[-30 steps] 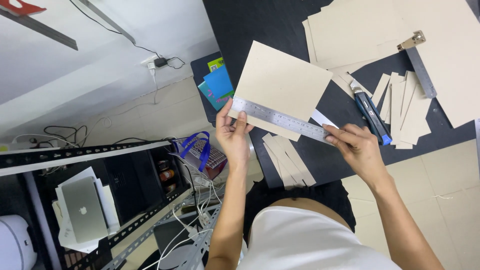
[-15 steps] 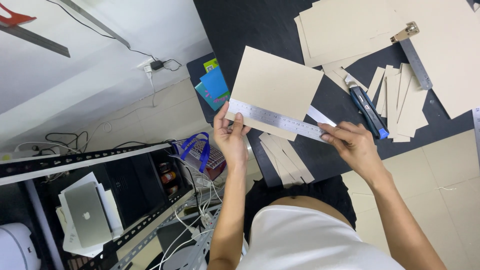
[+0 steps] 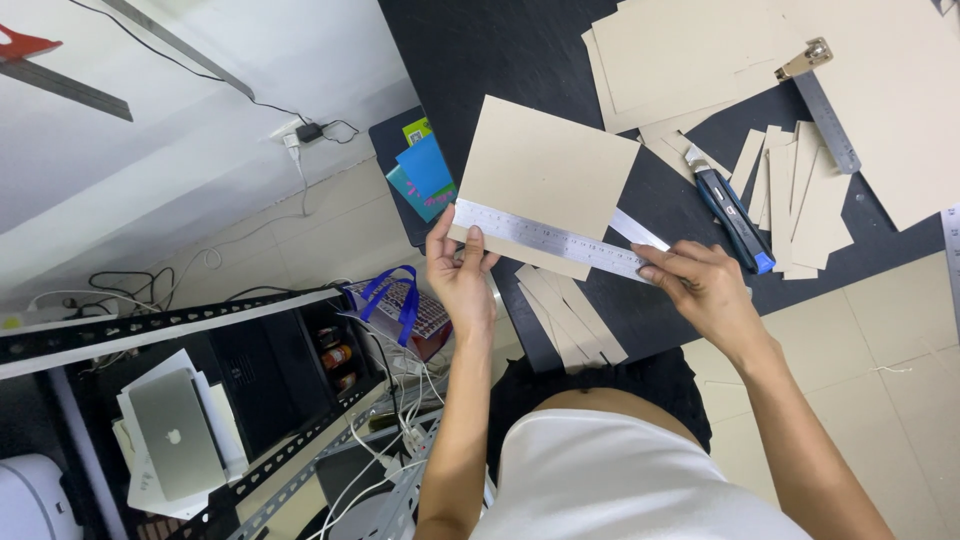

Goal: Measuring and cutting cardboard sheets into specific sizes using a ruler and a utility knife.

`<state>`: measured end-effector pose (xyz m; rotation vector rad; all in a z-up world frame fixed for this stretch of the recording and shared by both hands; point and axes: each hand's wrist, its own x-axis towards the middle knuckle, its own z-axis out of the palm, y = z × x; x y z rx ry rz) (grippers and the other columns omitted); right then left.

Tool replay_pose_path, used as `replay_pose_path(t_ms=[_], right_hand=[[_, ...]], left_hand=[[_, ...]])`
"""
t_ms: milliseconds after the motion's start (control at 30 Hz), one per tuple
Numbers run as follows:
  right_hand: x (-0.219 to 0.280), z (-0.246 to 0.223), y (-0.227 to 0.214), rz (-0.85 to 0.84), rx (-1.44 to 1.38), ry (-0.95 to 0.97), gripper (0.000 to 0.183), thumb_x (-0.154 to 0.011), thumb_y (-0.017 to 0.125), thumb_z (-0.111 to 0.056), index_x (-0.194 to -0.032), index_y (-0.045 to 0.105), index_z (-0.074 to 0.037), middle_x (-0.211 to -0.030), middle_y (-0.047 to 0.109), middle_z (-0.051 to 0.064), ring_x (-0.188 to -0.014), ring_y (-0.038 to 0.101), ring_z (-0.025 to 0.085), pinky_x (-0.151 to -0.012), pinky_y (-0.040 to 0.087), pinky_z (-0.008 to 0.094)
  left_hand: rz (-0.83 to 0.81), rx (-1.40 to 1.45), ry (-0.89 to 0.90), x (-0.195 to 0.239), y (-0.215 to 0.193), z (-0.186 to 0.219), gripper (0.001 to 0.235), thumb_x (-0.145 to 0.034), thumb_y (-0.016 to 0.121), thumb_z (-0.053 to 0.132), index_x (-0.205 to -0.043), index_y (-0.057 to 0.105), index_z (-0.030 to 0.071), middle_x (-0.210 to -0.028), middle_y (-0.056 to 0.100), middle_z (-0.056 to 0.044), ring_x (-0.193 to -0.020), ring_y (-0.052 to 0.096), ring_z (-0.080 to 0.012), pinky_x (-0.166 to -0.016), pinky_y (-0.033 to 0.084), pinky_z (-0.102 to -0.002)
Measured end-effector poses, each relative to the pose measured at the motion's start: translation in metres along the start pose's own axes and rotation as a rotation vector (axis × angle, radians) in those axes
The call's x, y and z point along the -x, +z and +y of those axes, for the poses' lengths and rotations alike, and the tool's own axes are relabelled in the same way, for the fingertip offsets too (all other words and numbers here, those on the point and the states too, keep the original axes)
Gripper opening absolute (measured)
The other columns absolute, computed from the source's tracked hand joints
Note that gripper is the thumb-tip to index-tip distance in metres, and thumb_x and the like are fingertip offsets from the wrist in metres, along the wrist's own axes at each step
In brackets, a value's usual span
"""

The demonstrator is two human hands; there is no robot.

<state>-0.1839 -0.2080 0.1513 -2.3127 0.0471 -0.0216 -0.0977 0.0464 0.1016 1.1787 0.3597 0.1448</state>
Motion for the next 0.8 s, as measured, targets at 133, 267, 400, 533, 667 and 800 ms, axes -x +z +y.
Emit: replay_pose_path(t_ms=[133, 267, 400, 533, 667, 800], right_hand=[[0.0000, 0.0050, 0.0033, 0.008, -0.002, 0.002, 0.022, -0.090, 0.075, -0.013, -0.111, 0.079, -0.011, -0.067, 0.068, 0.007, -0.069, 0.065, 0.023, -0.069, 0.039, 0.030], [-0.0006, 0.0048, 0.0032, -0.001, 0.004, 0.008, 0.022, -0.090, 0.075, -0.013, -0.112, 0.079, -0.012, -0.067, 0.069, 0.008, -0.069, 0.065, 0.023, -0.070, 0.040, 0.031], [-0.0013, 0.0010, 0.0031, 0.004, -0.003, -0.004, 0.021, -0.090, 0.075, -0.013, -0.110, 0.079, -0.010, -0.064, 0.067, 0.008, -0.065, 0.063, 0.023, -0.067, 0.039, 0.031], [-0.0017, 0.0013, 0.0039, 0.007, -0.002, -0.011, 0.020, -0.090, 0.075, -0.013, -0.109, 0.079, -0.011, -0.063, 0.066, 0.007, -0.065, 0.063, 0.022, -0.067, 0.039, 0.031], [-0.0025, 0.0014, 0.0047, 0.011, -0.006, -0.007, 0.019, -0.089, 0.075, -0.013, -0.107, 0.079, -0.010, -0.062, 0.065, 0.007, -0.064, 0.062, 0.022, -0.066, 0.038, 0.031], [-0.0027, 0.0029, 0.0034, -0.002, -0.005, -0.012, 0.022, -0.090, 0.074, -0.013, -0.112, 0.078, -0.011, -0.063, 0.065, 0.008, -0.064, 0.062, 0.023, -0.066, 0.038, 0.031]], left_hand=[[-0.002, -0.008, 0.003, 0.0007, 0.0024, 0.0028, 0.042, -0.097, 0.061, 0.000, -0.138, 0.055, 0.009, -0.118, 0.066, -0.016, -0.098, 0.070, -0.0305, -0.078, 0.065, -0.043], [-0.005, -0.017, 0.009, 0.0005, 0.0018, 0.0021, 0.042, -0.097, 0.061, 0.000, -0.138, 0.054, 0.009, -0.119, 0.066, -0.017, -0.099, 0.070, -0.0307, -0.078, 0.065, -0.044], [0.006, -0.010, 0.005, 0.0006, 0.0023, 0.0018, 0.042, -0.097, 0.062, 0.000, -0.138, 0.055, 0.009, -0.119, 0.065, -0.016, -0.099, 0.070, -0.0301, -0.078, 0.065, -0.043], [0.011, -0.006, 0.015, -0.0003, 0.0013, 0.0007, 0.042, -0.097, 0.062, 0.001, -0.138, 0.055, 0.009, -0.118, 0.066, -0.016, -0.099, 0.070, -0.0313, -0.077, 0.065, -0.044], [0.018, -0.006, 0.015, -0.0002, 0.0016, 0.0010, 0.042, -0.097, 0.062, 0.001, -0.138, 0.055, 0.009, -0.117, 0.066, -0.015, -0.097, 0.071, -0.0298, -0.077, 0.065, -0.042], [0.025, -0.002, 0.022, 0.0013, 0.0038, 0.0037, 0.043, -0.096, 0.063, 0.001, -0.138, 0.056, 0.009, -0.118, 0.066, -0.016, -0.096, 0.071, -0.0275, -0.077, 0.066, -0.041]])
